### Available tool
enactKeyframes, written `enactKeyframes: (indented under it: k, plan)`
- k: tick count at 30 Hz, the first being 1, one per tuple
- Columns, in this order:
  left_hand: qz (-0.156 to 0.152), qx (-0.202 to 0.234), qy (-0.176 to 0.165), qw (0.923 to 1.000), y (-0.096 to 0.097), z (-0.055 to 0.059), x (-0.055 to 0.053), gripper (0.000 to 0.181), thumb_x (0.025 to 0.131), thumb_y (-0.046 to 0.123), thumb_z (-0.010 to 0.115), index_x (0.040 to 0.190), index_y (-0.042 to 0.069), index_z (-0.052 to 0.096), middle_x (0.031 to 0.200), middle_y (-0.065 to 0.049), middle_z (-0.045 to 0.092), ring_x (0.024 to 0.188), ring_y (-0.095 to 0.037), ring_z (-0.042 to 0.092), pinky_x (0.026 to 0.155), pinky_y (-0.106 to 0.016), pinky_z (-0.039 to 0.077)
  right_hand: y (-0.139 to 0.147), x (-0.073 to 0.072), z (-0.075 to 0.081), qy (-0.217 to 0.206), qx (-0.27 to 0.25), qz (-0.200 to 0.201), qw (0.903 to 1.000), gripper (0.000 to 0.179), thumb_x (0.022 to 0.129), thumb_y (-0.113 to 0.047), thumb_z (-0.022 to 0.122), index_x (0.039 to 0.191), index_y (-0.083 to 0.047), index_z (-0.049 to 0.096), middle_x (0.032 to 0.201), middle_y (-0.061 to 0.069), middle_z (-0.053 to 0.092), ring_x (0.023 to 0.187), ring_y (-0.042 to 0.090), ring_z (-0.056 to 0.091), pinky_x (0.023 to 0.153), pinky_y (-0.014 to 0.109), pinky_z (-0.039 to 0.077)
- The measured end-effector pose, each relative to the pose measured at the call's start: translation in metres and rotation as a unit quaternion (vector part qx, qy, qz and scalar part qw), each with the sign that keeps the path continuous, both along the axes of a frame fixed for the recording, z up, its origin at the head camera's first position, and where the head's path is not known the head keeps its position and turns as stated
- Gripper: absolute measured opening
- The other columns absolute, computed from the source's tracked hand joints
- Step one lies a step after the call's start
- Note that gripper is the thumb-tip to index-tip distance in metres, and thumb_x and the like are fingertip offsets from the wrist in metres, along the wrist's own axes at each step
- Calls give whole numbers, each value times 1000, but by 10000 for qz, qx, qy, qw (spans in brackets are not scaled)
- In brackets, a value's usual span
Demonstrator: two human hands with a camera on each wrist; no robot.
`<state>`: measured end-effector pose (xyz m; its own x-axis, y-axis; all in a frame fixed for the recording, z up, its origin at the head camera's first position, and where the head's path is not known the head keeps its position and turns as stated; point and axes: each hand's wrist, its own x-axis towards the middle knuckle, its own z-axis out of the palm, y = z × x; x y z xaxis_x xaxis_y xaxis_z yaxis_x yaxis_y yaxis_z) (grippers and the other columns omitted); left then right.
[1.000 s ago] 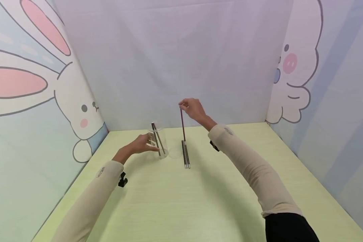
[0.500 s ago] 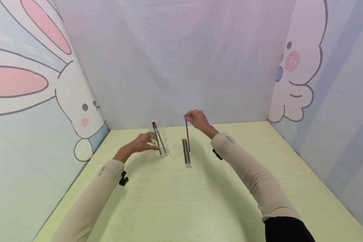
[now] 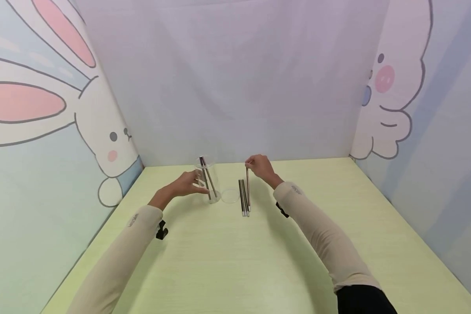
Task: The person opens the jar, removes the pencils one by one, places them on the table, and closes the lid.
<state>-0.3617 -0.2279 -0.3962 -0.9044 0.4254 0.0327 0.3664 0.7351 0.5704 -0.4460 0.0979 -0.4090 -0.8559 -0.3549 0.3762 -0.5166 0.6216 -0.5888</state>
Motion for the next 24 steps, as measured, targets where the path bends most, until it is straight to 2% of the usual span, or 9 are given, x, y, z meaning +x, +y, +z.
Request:
enactKeyframes:
  k: [5,11,16,24]
  plan:
    - [11,30,-59,10000,1,1,2,58,91,29,83,130,-1,52,129,-21,60,124,-39,63,101,-44,56,-3,-1,-13,-100,-64,-83,9999,20,102,-13,68,110,4,77,104,19,77,98,36,73,86,51,59]
    - [71,8,-73,9999,2,4,5,58,91,30,84,130,1,52,131,-21,60,124,-38,63,102,-45,55,-10,-3,-27,-377,45,-243,9990,20,101,-15,69,109,1,78,106,17,77,96,33,74,82,45,60]
    - [9,20,-39,10000,2,3,3,57,92,30,83,128,0,52,131,-24,59,125,-41,62,101,-46,55,-15,-1,-35,-561,153,-297,9979,20,101,-13,69,110,2,78,107,17,77,95,32,74,79,41,60]
    - [89,-21,-87,9999,1,1,0,56,91,31,84,127,2,52,129,-22,60,125,-38,63,101,-44,56,-21,7,-44,-610,267,-273,9974,20,99,-11,70,109,5,77,106,18,77,95,32,73,80,42,60]
